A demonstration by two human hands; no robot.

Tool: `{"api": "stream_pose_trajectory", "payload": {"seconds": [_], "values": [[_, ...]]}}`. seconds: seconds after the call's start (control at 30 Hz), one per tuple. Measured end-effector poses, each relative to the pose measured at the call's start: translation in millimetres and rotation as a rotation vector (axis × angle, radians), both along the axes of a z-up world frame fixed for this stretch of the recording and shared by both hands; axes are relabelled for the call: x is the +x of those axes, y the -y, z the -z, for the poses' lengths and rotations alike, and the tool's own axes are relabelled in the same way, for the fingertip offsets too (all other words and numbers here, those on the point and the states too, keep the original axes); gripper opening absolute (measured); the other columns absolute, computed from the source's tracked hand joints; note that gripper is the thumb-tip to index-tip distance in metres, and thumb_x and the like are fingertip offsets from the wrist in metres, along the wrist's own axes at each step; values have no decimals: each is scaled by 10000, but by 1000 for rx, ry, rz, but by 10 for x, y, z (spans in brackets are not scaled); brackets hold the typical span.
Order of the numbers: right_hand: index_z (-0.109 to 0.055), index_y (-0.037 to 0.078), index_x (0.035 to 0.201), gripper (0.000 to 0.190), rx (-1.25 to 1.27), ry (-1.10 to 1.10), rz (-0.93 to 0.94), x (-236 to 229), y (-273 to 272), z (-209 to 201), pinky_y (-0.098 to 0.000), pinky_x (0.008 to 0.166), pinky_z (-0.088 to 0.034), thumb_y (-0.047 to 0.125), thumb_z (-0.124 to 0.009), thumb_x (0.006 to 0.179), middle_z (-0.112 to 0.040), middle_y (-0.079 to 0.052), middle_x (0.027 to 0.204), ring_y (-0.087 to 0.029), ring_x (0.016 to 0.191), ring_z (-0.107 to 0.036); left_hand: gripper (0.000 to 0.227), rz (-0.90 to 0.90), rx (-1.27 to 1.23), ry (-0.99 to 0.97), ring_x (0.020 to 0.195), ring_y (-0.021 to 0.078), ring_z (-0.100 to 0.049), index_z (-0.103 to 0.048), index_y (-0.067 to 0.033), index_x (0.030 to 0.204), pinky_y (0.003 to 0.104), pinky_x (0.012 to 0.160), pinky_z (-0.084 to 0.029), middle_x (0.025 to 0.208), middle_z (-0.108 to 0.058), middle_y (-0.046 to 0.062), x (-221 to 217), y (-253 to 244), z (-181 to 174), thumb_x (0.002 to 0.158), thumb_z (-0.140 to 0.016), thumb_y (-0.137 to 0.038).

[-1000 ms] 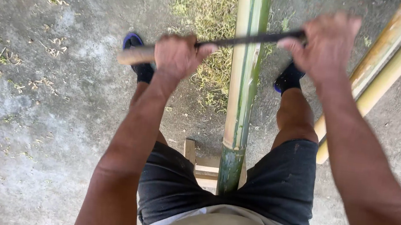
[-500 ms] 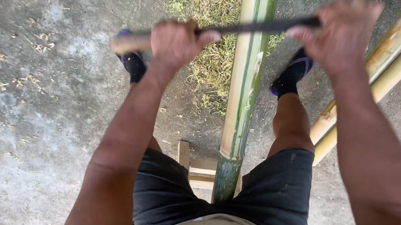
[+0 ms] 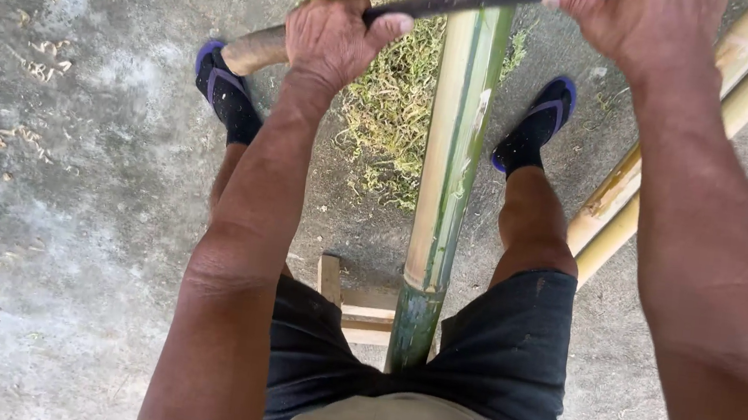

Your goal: Shaving the outer layer of a bamboo stalk using a machete.

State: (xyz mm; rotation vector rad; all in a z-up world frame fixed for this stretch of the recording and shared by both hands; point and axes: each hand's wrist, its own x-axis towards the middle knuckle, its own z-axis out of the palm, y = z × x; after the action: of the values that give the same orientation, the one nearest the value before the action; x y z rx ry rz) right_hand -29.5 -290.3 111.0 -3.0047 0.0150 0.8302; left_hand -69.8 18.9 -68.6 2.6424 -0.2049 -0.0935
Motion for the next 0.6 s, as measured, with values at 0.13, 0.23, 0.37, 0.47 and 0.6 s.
{"api": "stream_pose_trajectory", "payload": {"seconds": [0.13, 0.23, 0.37, 0.47, 0.6], "values": [[-746, 158, 943, 577, -103, 470, -405, -694, 175, 156, -451, 895, -394, 717, -609, 909, -627, -36, 839, -258, 963, -549, 877, 59, 49, -145, 410, 91, -409, -579, -191, 657, 356, 393, -376, 510, -400, -66, -674, -66, -198, 869, -132, -916], [-744, 170, 892, 602, -62, 484, -404, -1378, 147, 154, -422, 995, -338, 741, -558, 942, -609, -12, 857, -222, 961, -496, 868, 111, 55, -191, 381, 91, -356, -538, -186, 597, 340, 376, -338, 490, -374, -68, -1265, -128, -328, 890, -120, -888], [-758, 162, 966, 766, 78, 494, -312, -1890, 273, 326, -398, 985, -330, 840, -403, 986, -636, -11, 894, -211, 956, -499, 878, 195, 48, -205, 372, 97, -334, -551, -176, 575, 347, 389, -343, 465, -374, -64, -1537, -174, -361, 886, -140, -886], [-753, 164, 943, 825, 28, 476, -339, -1625, 399, 455, -410, 947, -328, 878, -344, 1008, -633, -9, 861, -211, 930, -496, 880, 200, 76, -232, 368, 94, -342, -565, -182, 577, 351, 376, -350, 455, -369, -69, -1226, -140, -499, 869, -148, -900], [-732, 160, 881, 749, -3, 524, -380, -654, 587, 620, -455, 1003, -334, 834, -414, 957, -603, -17, 816, -233, 915, -481, 891, 158, 44, -150, 409, 106, -347, -563, -172, 635, 371, 424, -385, 495, -354, -72, -317, -75, -358, 900, -124, -900]]}}
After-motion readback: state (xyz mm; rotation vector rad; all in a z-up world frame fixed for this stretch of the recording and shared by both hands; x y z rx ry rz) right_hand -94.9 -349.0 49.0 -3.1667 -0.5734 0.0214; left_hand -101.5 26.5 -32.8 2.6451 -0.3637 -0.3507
